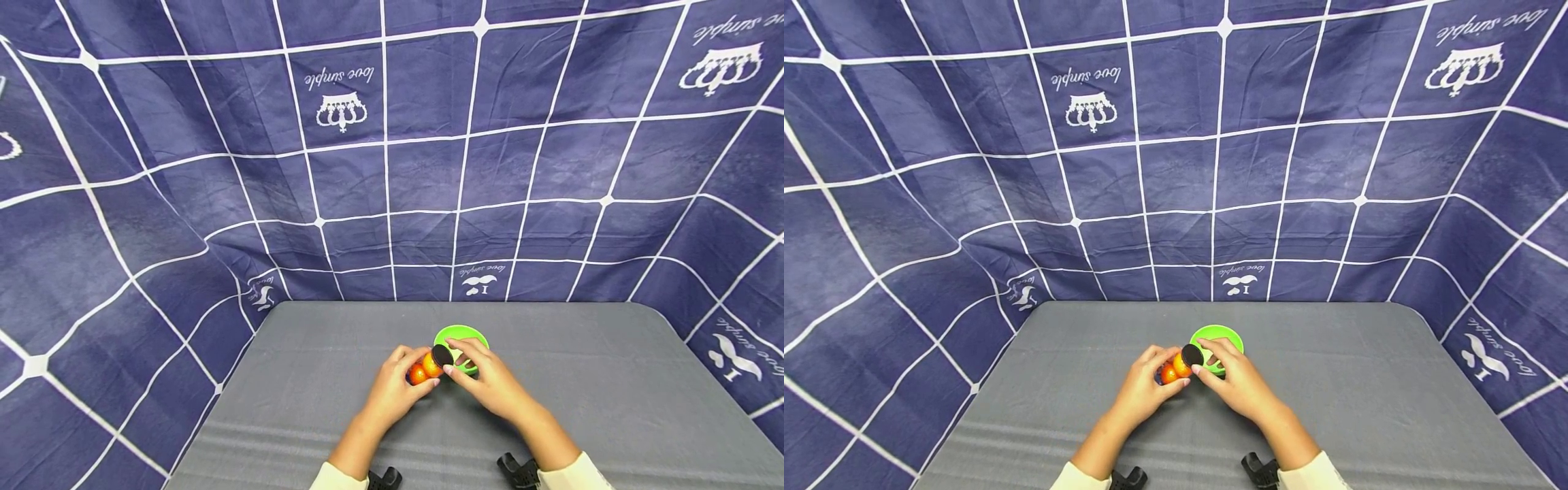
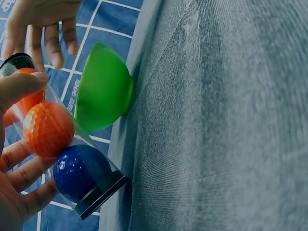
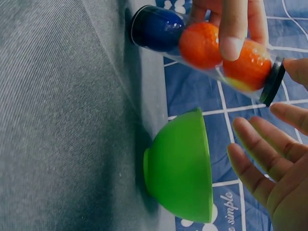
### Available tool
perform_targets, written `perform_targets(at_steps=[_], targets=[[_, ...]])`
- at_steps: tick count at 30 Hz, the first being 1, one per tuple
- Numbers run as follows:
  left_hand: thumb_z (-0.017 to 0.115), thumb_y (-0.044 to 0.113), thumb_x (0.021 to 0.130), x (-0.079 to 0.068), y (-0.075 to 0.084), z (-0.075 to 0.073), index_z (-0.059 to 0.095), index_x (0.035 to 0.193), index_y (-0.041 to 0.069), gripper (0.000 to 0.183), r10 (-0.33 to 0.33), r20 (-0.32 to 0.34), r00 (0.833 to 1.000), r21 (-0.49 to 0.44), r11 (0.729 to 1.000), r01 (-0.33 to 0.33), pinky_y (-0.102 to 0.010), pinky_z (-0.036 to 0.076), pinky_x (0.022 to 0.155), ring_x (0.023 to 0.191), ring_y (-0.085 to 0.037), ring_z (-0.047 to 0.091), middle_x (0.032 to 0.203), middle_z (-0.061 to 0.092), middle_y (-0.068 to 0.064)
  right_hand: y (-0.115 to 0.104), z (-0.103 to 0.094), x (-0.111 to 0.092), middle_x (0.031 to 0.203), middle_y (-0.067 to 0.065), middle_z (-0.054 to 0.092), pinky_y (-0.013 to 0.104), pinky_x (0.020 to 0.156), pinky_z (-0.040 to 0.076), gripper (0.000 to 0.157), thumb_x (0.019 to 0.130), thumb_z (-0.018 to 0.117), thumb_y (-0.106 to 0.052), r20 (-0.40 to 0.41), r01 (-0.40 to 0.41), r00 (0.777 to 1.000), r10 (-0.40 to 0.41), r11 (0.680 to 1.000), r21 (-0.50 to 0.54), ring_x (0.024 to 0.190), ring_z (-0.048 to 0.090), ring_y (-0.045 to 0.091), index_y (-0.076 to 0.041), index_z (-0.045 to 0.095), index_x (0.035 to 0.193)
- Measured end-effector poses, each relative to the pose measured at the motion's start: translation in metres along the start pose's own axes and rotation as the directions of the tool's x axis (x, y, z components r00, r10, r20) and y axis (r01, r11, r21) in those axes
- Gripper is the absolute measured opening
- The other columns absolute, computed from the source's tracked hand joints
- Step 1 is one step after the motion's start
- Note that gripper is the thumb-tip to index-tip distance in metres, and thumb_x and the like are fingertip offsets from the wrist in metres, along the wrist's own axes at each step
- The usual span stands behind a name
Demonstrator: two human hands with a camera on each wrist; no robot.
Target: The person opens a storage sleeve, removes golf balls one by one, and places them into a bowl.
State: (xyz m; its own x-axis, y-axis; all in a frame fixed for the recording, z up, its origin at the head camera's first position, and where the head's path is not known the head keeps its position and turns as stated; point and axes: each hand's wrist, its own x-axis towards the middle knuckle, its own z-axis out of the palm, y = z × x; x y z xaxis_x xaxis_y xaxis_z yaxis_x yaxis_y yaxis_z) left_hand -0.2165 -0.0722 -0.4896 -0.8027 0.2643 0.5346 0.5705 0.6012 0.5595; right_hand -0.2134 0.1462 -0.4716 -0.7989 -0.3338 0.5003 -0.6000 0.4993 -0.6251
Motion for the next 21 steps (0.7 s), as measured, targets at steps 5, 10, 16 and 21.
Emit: perform_targets(at_steps=[5,10,16,21], targets=[[0.089,0.025,0.075,-0.0008,0.0021,0.0015,0.072,0.124,0.020,0.052,0.000,0.009,1.000,0.014,1.000,0.000,-0.026,0.055,0.078,0.088,-0.012,0.066,0.101,0.063,0.002,-0.0014,0.0016,0.0017,0.116,0.000,0.066,0.027,0.075,0.057,0.046,0.090,0.076,-0.019,-0.010,0.049,0.999,-0.049,0.999,0.012,0.080,0.060,-0.001,-0.009,0.064,0.133],[0.089,0.026,0.075,-0.0020,0.0038,0.0012,0.072,0.124,0.021,0.052,0.009,0.016,1.000,0.024,1.000,-0.010,-0.026,0.055,0.079,0.091,-0.012,0.066,0.104,0.063,0.002,-0.0012,0.0018,0.0019,0.107,-0.002,0.064,0.023,0.072,0.055,0.046,0.088,0.078,-0.017,0.003,0.076,0.997,-0.076,0.997,0.011,0.077,0.057,-0.001,-0.009,0.065,0.132],[0.089,0.026,0.075,-0.0027,0.0033,0.0014,0.071,0.124,0.022,0.052,0.019,0.048,0.999,0.035,0.999,-0.021,-0.030,0.055,0.084,0.097,-0.013,0.066,0.109,0.066,0.002,-0.0027,-0.0005,0.0014,0.101,-0.004,0.063,0.021,0.070,0.053,0.043,0.084,0.081,-0.015,0.018,0.070,0.997,-0.070,0.997,-0.012,0.077,0.058,0.002,-0.008,0.069,0.125],[0.088,0.025,0.077,-0.0014,0.0031,0.0013,0.071,0.123,0.021,0.050,0.049,0.080,0.996,0.048,0.997,-0.053,-0.031,0.055,0.085,0.099,-0.015,0.067,0.110,0.070,0.001,-0.0019,-0.0031,0.0010,0.098,-0.005,0.064,0.023,0.068,0.054,0.041,0.082,0.083,-0.016,0.023,0.075,0.997,-0.075,0.997,-0.022,0.075,0.063,0.010,-0.009,0.071,0.121]])
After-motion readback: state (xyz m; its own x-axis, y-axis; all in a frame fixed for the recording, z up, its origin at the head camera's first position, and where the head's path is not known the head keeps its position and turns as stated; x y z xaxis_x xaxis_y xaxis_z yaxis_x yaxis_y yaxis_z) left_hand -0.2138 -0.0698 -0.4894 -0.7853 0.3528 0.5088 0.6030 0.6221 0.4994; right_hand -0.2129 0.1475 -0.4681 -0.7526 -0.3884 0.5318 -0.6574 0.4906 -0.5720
